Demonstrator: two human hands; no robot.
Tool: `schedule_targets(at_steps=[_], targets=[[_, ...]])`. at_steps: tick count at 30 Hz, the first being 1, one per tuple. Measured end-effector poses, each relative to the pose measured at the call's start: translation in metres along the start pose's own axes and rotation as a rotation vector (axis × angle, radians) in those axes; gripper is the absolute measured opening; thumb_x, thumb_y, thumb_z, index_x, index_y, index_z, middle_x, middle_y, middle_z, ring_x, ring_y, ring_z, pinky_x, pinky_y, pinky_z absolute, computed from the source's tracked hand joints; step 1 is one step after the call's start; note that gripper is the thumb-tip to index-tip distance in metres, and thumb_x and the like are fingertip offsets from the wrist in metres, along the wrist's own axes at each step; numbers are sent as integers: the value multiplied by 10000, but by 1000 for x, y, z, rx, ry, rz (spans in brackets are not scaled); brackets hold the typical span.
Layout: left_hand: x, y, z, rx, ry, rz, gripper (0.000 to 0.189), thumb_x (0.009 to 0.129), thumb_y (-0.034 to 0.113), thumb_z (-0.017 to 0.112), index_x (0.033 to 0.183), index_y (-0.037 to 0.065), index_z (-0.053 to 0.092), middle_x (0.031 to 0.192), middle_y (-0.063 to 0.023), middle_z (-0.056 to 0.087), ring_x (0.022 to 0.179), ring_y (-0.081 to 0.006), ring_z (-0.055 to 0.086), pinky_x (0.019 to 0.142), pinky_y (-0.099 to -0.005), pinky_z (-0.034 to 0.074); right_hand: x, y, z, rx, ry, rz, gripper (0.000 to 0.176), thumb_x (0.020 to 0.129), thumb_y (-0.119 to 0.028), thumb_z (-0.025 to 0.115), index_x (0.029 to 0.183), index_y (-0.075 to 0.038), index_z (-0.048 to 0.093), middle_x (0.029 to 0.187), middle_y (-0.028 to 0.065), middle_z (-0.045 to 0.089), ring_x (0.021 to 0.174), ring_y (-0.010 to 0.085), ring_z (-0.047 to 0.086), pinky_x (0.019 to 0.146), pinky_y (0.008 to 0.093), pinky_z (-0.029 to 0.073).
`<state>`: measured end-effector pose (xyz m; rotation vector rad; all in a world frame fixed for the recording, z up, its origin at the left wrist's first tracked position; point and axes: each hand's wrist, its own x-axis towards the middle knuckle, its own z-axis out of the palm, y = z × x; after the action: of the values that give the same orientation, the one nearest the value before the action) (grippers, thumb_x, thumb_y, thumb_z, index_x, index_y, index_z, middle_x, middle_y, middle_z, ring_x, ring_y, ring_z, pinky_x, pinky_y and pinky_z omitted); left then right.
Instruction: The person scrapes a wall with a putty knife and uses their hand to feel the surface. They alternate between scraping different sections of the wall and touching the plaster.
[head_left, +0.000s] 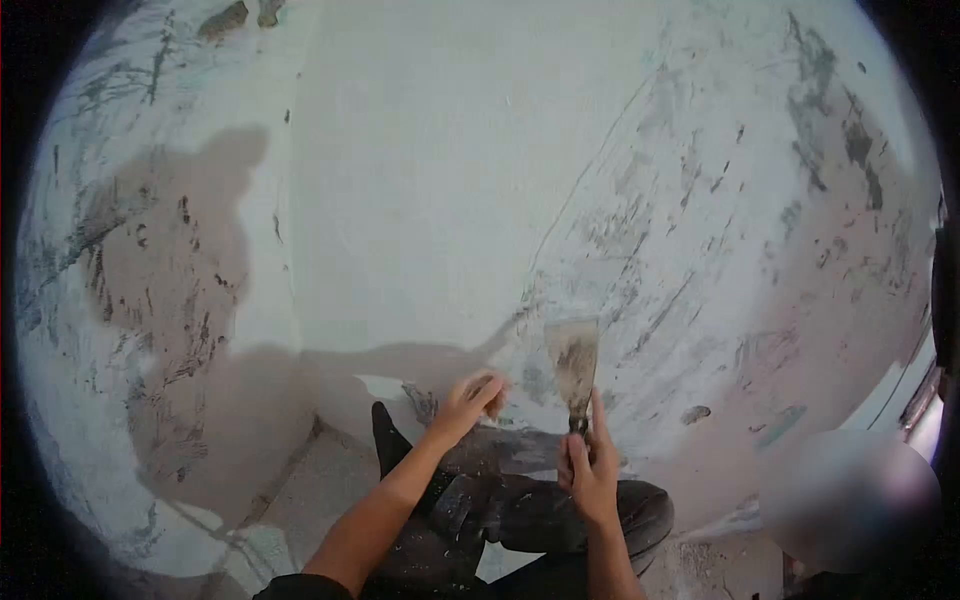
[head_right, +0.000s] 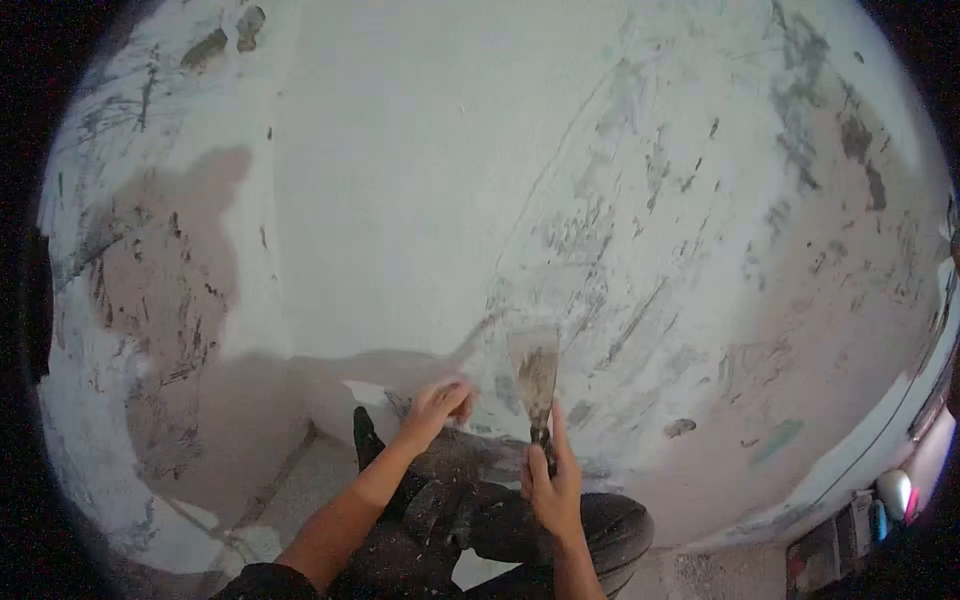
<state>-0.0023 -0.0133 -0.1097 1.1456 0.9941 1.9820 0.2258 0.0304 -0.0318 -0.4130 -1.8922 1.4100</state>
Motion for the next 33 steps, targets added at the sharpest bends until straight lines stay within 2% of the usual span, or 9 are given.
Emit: schedule_targets(at_steps=[1, 3, 5, 7, 11, 17, 29, 33], targets=[[11, 9, 12, -18, 22, 40, 308, 1029, 302, 524, 1085, 13, 617, 767, -20, 577, 652, -100, 547, 578, -270, 443, 8, -6, 6, -4, 6, 15, 641, 1007, -50, 434, 1572, -79, 130, 714, -11, 485, 532, 49, 407, 454, 222, 364], [28, 34, 39, -55, 89, 117, 400, 997, 392, 555, 1093, 6, 597, 816, -54, 596, 628, -136, 585, 537, -290, 500, 21, -19, 18, -60, 106, -87, 615, 1019, -71, 434, 1568, -79, 156, 693, -22, 470, 522, 40, 404, 443, 220, 354], [44, 59, 63, -35, 191, 166, 421, 999, 414, 538, 1120, 14, 584, 831, -57, 596, 634, -136, 604, 494, -287, 517, 34, -26, 26, -52, 116, -88, 605, 1021, -75, 431, 1566, -79, 168, 690, -23, 467, 513, 39, 401, 435, 220, 346], [57, 70, 69, -107, 160, 95, 432, 1001, 425, 528, 1120, 14, 587, 843, -59, 601, 648, -136, 612, 503, -287, 531, 43, -28, 32, -38, 127, -110, 585, 1027, -95, 437, 1561, -84, 200, 689, -24, 466, 489, 35, 392, 412, 217, 325], [75, 80, 73, -198, 129, -23, 464, 1003, 459, 500, 1114, 18, 593, 879, -55, 616, 688, -136, 633, 524, -279, 557, 52, -26, 35, -107, 119, -118, 594, 1029, -111, 449, 1565, -105, 195, 685, -30, 461, 487, 30, 385, 403, 215, 315], [82, 88, 63, -144, 34, -7, 449, 992, 458, 521, 1098, 28, 596, 890, -50, 624, 701, -136, 637, 535, -273, 563, 53, -29, 39, -134, 131, -114, 582, 1031, -106, 430, 1566, -122, 204, 674, -34, 448, 488, 27, 375, 408, 217, 319], [84, 85, 63, -221, 89, -94, 397, 984, 406, 557, 1148, 48, 603, 939, -34, 628, 753, -128, 637, 541, -275, 556, 50, -45, 44, -68, 139, -59, 577, 1025, -88, 426, 1562, -123, 218, 667, -35, 431, 463, 22, 361, 385, 218, 314], [84, 87, 62, -239, 95, -49, 424, 967, 429, 581, 1145, 45, 602, 941, -38, 630, 771, -132, 638, 542, -276, 553, 48, -35, 42, -66, 126, -79, 582, 1022, -85, 424, 1563, -117, 211, 672, -29, 440, 458, 21, 362, 386, 211, 313]])
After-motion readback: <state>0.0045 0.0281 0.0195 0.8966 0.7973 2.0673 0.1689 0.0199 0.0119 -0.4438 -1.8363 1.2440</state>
